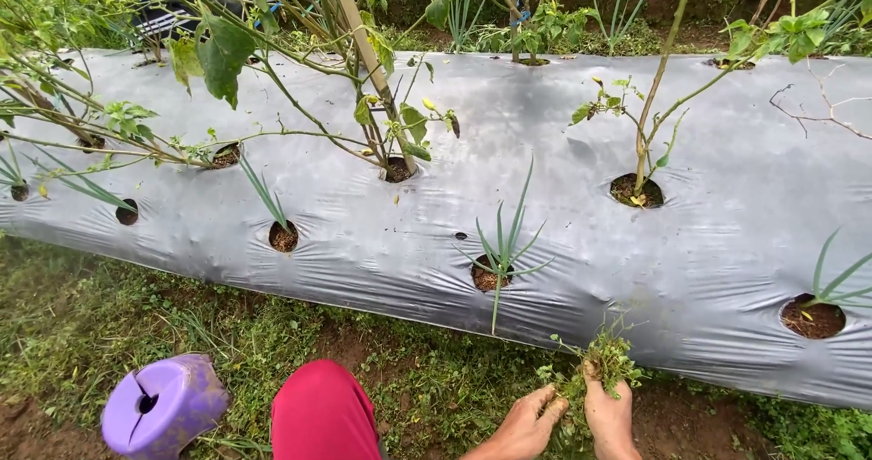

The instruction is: The person uses a sickle to cut weeds growing along the edge of a plastic-covered garden bed. They gather the cut weeds by hand and place them into a pile on the ground.

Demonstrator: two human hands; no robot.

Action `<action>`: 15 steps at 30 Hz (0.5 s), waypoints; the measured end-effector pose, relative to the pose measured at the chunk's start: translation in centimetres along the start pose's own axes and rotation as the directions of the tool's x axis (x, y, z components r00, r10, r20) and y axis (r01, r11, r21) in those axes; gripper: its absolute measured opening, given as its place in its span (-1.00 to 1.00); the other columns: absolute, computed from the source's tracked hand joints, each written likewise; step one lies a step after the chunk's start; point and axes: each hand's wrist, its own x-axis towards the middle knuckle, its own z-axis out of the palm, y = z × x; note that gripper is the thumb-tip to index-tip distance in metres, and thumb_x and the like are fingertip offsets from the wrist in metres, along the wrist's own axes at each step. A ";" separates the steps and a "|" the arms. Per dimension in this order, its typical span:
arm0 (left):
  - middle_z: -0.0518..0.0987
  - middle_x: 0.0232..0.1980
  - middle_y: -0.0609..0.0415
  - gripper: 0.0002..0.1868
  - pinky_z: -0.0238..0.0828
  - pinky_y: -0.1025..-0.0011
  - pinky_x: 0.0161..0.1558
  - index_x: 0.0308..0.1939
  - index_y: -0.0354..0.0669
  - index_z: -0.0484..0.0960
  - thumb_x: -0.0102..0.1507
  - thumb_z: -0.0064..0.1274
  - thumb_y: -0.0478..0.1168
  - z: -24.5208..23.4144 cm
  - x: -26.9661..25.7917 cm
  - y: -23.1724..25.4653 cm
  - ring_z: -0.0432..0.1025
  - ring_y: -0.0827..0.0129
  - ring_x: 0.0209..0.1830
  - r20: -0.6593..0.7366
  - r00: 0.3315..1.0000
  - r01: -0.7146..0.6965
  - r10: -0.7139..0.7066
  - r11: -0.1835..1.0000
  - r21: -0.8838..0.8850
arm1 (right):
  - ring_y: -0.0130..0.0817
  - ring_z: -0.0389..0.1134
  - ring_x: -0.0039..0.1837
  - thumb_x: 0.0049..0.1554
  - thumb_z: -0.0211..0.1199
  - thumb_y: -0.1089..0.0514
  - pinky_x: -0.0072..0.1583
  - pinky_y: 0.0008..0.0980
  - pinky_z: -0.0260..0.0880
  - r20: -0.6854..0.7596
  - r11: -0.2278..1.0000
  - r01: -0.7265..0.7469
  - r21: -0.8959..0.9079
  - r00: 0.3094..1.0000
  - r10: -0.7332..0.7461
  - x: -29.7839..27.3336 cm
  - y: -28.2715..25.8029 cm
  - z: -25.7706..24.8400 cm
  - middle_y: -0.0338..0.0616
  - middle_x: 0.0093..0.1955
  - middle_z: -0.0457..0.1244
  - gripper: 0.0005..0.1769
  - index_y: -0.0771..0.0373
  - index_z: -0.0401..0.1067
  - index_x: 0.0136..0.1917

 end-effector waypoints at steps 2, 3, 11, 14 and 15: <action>0.07 0.64 -0.01 -0.24 -0.13 0.18 0.59 0.57 -0.14 0.03 0.41 -0.29 0.20 -0.4 -0.2 0.2 -0.01 0.18 0.64 -0.001 1.000 0.019 -0.019 1.000 -0.006 | 0.04 -0.15 0.68 0.23 0.17 -0.04 0.63 0.20 -0.21 0.005 1.000 0.002 0.009 1.000 -0.002 0.5 0.1 0.2 0.12 0.69 -0.20 -0.01 0.27 -0.33 0.68; 0.06 0.64 0.02 -0.24 -0.16 0.20 0.60 0.58 -0.12 0.03 0.41 -0.30 0.21 -0.5 -0.3 0.3 -0.02 0.22 0.65 -0.004 0.999 0.037 -0.037 0.999 -0.013 | 0.06 -0.20 0.70 0.24 0.17 -0.01 0.63 0.27 -0.24 0.012 1.000 0.005 0.015 1.000 -0.005 0.7 0.2 0.4 0.13 0.71 -0.27 0.01 0.24 -0.38 0.68; 0.12 0.61 -0.03 -0.22 -0.05 0.18 0.56 0.56 -0.14 0.10 0.40 -0.32 0.25 -1.2 -0.2 -0.4 0.06 0.18 0.61 -0.005 1.000 0.013 -0.013 1.000 -0.002 | 0.09 -0.04 0.61 0.25 0.17 0.01 0.60 0.27 -0.15 -0.040 0.995 0.068 0.073 0.997 -0.065 1.0 -0.1 1.0 0.20 0.62 -0.07 -0.07 0.34 -0.25 0.66; 0.07 0.64 -0.02 -0.23 -0.11 0.17 0.58 0.57 -0.12 0.06 0.41 -0.33 0.23 -1.1 -0.8 0.4 0.02 0.20 0.63 0.026 0.998 0.060 -0.060 0.998 -0.005 | 0.08 -0.15 0.68 0.27 0.13 0.09 0.62 0.25 -0.21 -0.054 0.994 0.047 0.103 0.998 -0.042 0.9 -0.2 1.2 0.16 0.68 -0.19 -0.09 0.31 -0.31 0.68; 0.08 0.64 0.02 -0.26 -0.15 0.25 0.60 0.57 -0.12 0.06 0.42 -0.30 0.19 -1.1 -0.7 0.4 0.03 0.25 0.63 0.033 0.997 0.065 -0.066 0.998 0.008 | 0.08 -0.21 0.70 0.28 0.10 0.16 0.62 0.23 -0.22 -0.066 0.994 0.033 0.101 0.997 -0.027 1.0 -0.1 1.3 0.14 0.72 -0.26 -0.12 0.28 -0.32 0.68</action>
